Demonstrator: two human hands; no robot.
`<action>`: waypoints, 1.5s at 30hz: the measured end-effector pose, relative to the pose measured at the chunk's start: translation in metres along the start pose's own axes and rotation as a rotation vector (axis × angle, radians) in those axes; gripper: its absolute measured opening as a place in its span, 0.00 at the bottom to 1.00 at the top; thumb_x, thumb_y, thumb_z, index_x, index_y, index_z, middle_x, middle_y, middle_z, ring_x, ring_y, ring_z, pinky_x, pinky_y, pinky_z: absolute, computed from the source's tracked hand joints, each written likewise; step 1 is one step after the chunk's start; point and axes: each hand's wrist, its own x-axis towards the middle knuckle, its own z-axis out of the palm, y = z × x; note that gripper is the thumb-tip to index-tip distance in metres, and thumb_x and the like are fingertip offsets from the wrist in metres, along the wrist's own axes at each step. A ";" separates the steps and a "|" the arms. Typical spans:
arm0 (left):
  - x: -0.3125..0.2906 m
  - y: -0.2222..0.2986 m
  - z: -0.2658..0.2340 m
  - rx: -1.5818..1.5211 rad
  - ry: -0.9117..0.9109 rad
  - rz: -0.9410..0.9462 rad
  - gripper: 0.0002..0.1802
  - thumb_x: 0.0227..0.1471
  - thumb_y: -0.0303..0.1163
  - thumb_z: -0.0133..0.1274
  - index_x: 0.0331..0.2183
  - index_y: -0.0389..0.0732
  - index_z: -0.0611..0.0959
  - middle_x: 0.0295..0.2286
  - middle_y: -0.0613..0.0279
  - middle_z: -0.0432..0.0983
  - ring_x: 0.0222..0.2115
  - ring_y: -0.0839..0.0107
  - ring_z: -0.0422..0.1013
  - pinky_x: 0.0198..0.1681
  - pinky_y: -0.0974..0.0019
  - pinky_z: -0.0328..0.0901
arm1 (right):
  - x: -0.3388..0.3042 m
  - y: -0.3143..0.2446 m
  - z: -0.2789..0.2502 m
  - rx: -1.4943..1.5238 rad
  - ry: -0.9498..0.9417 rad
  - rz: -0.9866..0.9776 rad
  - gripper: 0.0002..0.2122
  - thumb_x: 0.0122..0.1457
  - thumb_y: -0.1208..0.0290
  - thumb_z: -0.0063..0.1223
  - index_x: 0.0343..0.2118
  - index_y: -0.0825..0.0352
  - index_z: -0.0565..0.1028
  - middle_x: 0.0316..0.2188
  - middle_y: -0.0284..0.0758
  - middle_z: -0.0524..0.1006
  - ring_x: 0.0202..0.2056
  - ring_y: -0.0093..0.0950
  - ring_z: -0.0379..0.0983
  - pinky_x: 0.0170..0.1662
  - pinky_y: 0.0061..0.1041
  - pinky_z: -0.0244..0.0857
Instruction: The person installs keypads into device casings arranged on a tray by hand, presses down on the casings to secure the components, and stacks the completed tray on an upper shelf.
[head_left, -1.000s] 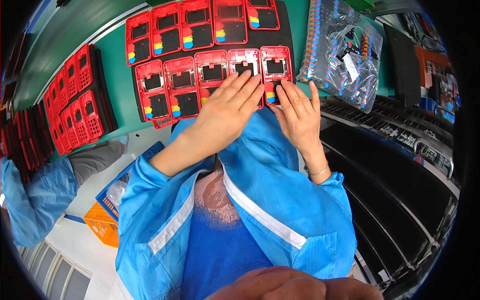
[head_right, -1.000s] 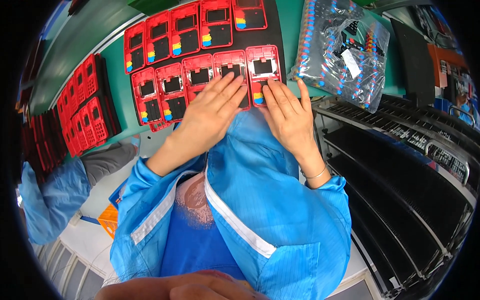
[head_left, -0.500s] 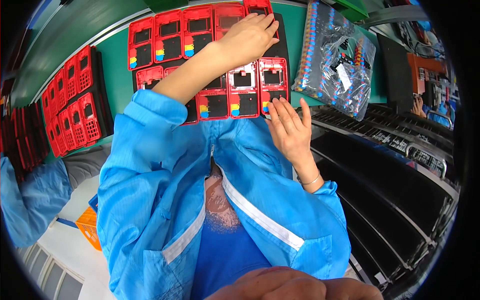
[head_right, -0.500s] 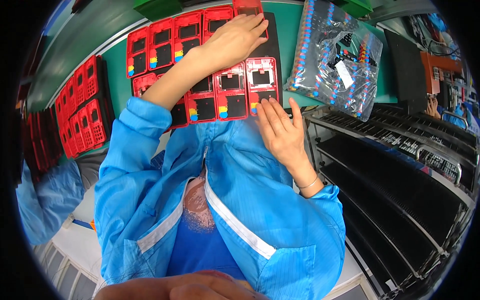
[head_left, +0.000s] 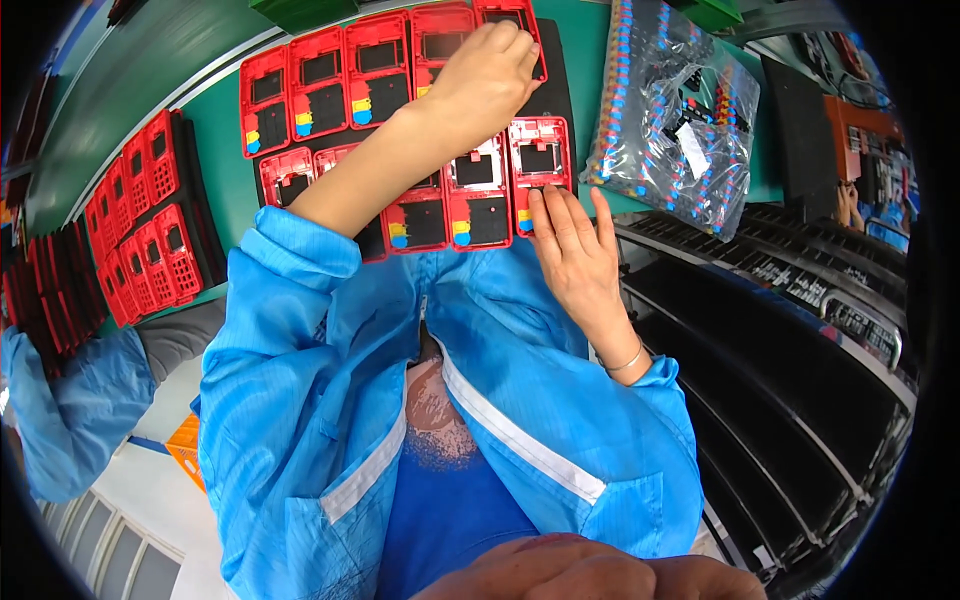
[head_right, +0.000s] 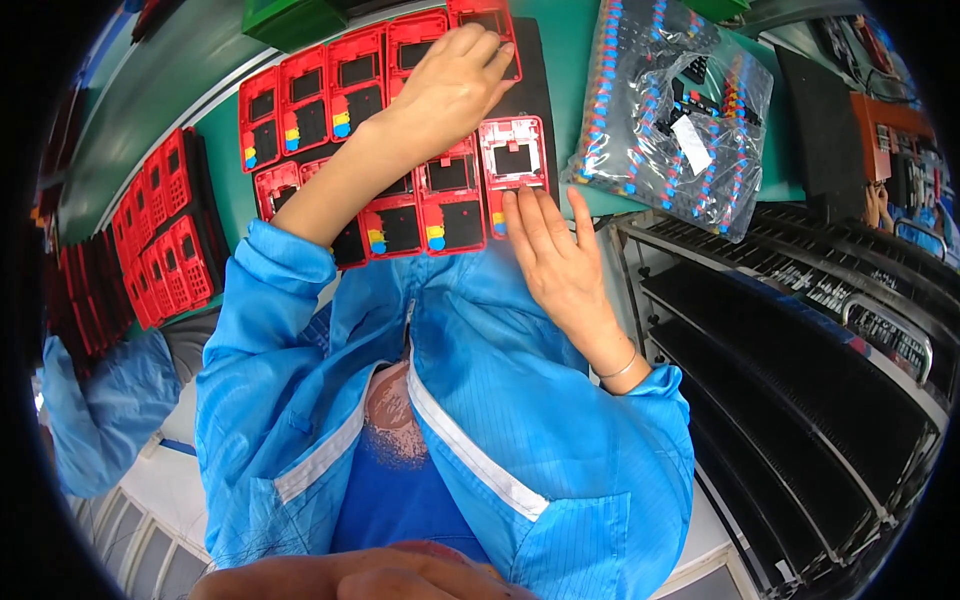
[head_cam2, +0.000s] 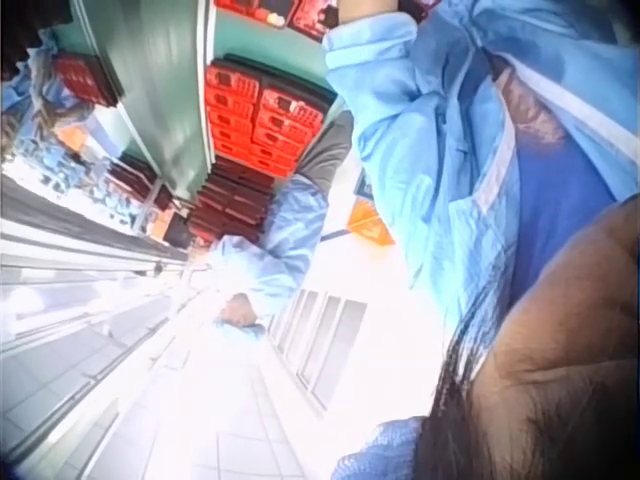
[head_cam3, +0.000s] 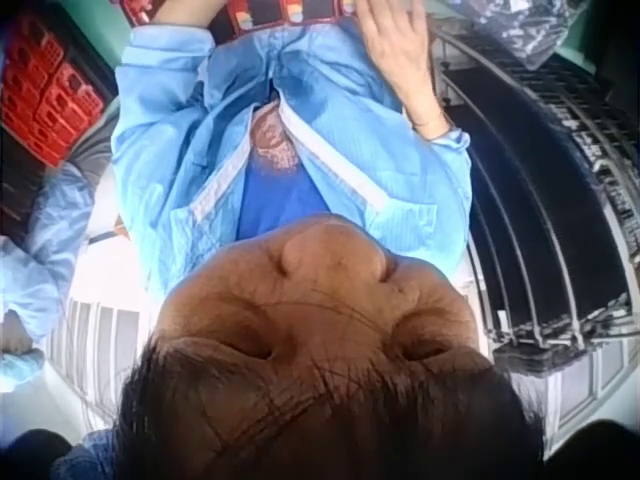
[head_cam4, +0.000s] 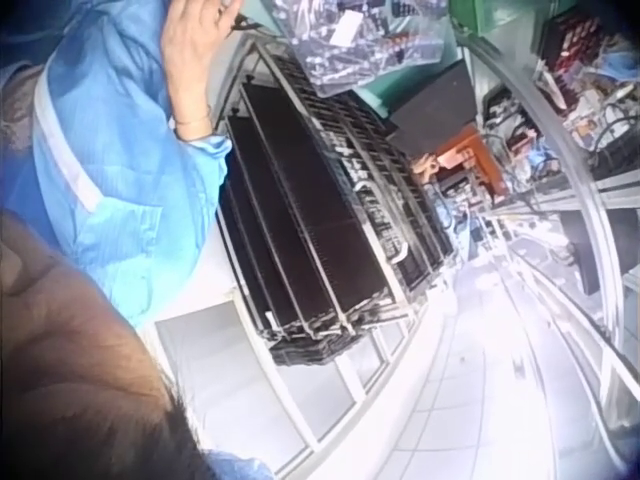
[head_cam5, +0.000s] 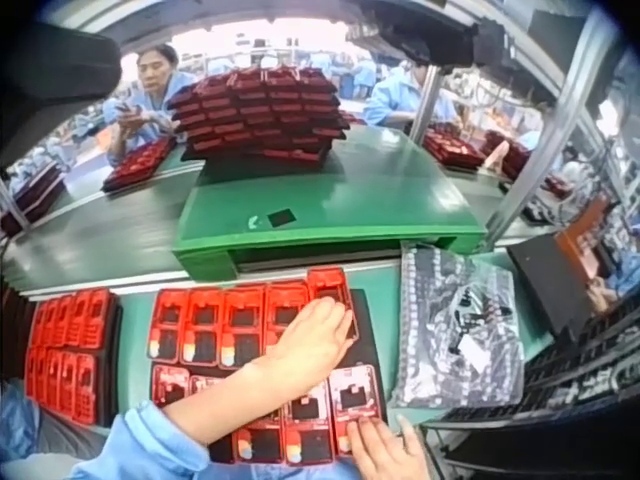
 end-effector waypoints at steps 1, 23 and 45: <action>0.002 0.002 0.001 0.000 -0.009 0.011 0.22 0.60 0.37 0.58 0.49 0.29 0.81 0.45 0.50 0.74 0.50 0.52 0.70 0.60 0.52 0.63 | -0.001 0.000 0.001 -0.011 -0.003 0.007 0.25 0.58 0.71 0.49 0.60 0.69 0.73 0.57 0.38 0.74 0.59 0.31 0.69 0.70 0.49 0.53; -0.076 -0.035 -0.063 -0.189 -0.112 -0.117 0.21 0.63 0.34 0.55 0.54 0.34 0.80 0.57 0.46 0.73 0.62 0.53 0.65 0.70 0.47 0.54 | 0.159 0.086 0.016 0.233 0.233 -0.216 0.15 0.61 0.66 0.62 0.47 0.70 0.80 0.47 0.42 0.80 0.50 0.42 0.77 0.62 0.43 0.66; -0.086 -0.019 -0.069 -0.155 -0.199 -0.015 0.31 0.63 0.47 0.54 0.55 0.30 0.78 0.61 0.43 0.69 0.66 0.55 0.61 0.72 0.42 0.44 | 0.164 0.042 0.000 0.380 0.190 -0.369 0.11 0.55 0.69 0.66 0.39 0.68 0.82 0.41 0.39 0.81 0.48 0.36 0.77 0.61 0.41 0.65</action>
